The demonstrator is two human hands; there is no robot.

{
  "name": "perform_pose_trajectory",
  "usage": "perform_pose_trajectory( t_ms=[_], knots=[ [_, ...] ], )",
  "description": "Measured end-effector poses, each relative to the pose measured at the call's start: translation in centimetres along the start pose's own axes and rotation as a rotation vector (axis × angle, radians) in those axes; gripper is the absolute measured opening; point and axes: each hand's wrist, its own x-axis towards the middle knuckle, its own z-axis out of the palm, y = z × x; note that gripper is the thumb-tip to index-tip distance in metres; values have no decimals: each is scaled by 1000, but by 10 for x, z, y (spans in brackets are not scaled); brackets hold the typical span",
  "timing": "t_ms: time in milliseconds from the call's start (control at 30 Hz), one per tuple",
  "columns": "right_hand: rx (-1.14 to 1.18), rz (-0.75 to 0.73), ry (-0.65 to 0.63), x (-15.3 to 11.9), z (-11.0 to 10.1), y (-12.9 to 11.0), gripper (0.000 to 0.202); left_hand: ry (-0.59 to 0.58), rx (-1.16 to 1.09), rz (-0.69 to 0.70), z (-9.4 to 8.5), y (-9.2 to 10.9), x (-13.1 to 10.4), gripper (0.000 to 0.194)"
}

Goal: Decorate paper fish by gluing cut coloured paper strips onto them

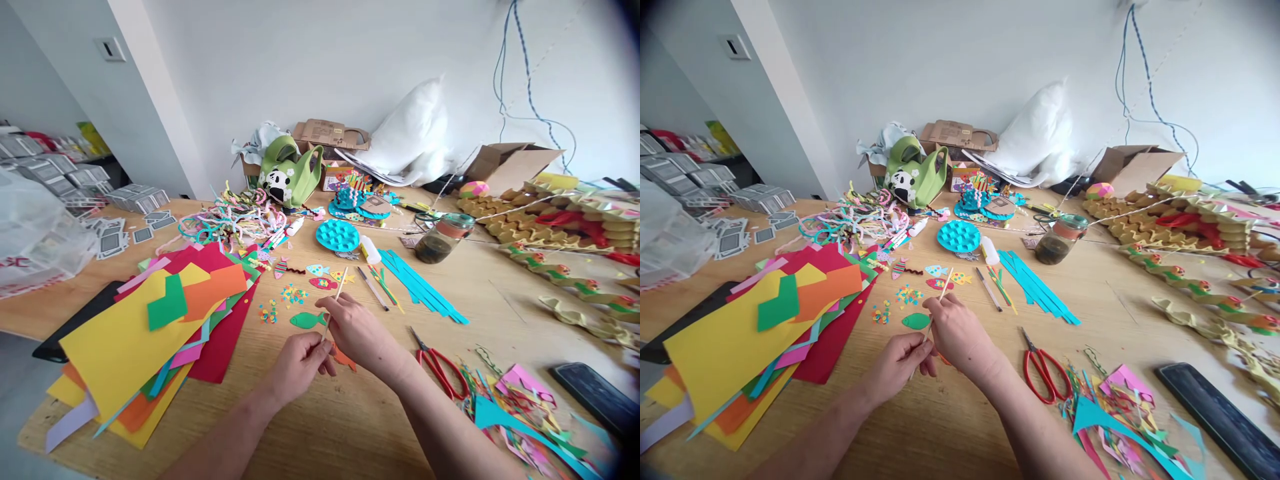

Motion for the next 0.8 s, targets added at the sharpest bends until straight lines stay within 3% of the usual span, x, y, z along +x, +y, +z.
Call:
perform_pose_trajectory(
  t_ms=[100, 200, 300, 433, 600, 800],
  knots=[
    [52, -86, 72, -1, -1, 0, 62, 97, -107, 2, -2, -5, 4, 40],
    [154, -98, 187, -2, -7, 0, 71, 273, -189, 48, -8, -4, 6, 42],
    [237, -32, 309, -3, -14, 2, 66, 434, -240, 103, -14, 2, 6, 42],
    [292, 67, 410, -3, -20, 11, 47, 563, -233, 175, -20, 9, 4, 38],
    [318, 138, 494, -2, -24, 19, 26, 608, -286, 190, -23, 7, 4, 35],
    [388, 269, 601, -4, -35, 28, 24, 595, -217, 254, -25, 4, 2, 29]
  ],
)
